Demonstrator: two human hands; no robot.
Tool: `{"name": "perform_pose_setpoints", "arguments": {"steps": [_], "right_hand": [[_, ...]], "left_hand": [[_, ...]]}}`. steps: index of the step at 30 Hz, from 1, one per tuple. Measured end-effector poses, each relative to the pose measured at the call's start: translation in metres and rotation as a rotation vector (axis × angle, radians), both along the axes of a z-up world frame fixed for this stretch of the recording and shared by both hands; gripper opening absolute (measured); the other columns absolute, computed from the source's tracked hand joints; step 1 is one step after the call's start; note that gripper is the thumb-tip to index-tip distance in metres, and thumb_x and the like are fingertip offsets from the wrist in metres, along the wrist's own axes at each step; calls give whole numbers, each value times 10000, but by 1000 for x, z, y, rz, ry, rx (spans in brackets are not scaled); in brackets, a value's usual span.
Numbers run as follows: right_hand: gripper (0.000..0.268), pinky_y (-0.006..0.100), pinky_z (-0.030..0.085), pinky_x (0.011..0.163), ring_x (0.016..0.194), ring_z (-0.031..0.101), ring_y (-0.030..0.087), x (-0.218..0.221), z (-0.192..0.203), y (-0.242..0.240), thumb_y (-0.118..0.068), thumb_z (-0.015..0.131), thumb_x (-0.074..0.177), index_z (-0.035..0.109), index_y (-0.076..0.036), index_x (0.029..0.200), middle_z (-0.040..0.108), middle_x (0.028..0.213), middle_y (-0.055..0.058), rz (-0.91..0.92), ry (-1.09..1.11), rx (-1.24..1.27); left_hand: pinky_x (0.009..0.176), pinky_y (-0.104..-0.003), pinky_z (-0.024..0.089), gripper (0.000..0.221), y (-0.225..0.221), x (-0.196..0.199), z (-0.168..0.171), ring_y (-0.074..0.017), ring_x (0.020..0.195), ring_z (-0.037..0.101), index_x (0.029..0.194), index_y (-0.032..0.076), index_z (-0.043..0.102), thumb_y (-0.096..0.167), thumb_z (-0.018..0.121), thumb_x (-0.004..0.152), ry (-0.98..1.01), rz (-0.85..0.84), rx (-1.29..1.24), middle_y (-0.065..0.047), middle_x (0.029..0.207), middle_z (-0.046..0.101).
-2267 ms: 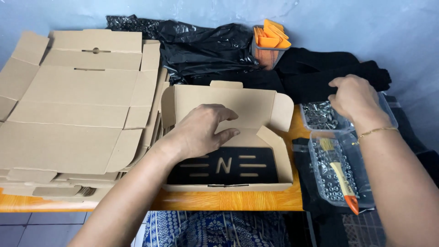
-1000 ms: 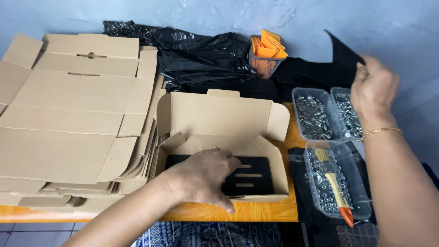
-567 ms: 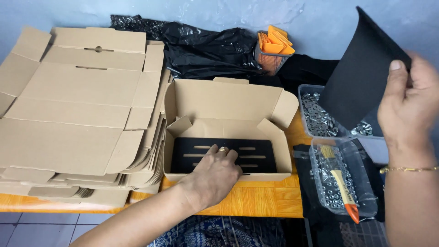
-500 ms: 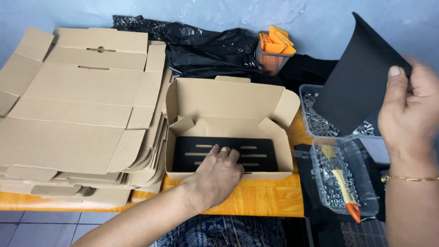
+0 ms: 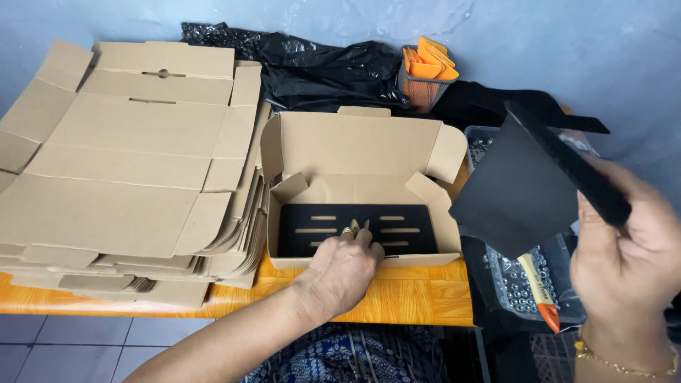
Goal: Folding a cardboard box and cleaning metal plates with a brush before packing them into the box with foam padding.
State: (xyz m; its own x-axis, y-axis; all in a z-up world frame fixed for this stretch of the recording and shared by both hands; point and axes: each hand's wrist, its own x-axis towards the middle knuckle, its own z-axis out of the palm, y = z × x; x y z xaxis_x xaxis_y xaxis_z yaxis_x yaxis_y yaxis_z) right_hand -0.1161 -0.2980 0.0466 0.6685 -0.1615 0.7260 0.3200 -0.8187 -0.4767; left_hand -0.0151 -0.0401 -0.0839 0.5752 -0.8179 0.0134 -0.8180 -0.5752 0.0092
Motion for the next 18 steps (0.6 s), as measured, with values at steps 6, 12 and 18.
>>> {"name": "perform_pose_setpoints", "arguments": {"steps": [6,12,18], "right_hand": [[183,480,593,898,1025,745,444,-30,-5,41,167,637,1059,689,239,1220,729,1155,375,-30,-117,-368],[413,386,599,1010,1129,745,295,-77,-46,83,103,485,883,702,-7,1216,762,1174,129,-80,112,-413],[416,291,559,812,913,767,177,-61,-90,100,65,399,879,740,-64,1082,779,966,52,65,-65,-518]], "left_hand": [[638,-438,602,302,3,5,-8,-315,847,662,996,103,701,-31,659,728,-3,18,-96,-136,1023,635],[882,-489,518,408,14,0,23,-350,989,575,1019,68,665,345,868,797,115,0,-306,-143,1074,564],[718,-442,506,172,3,7,-8,-308,763,533,765,74,611,132,750,847,-147,-105,-657,-120,873,534]]}}
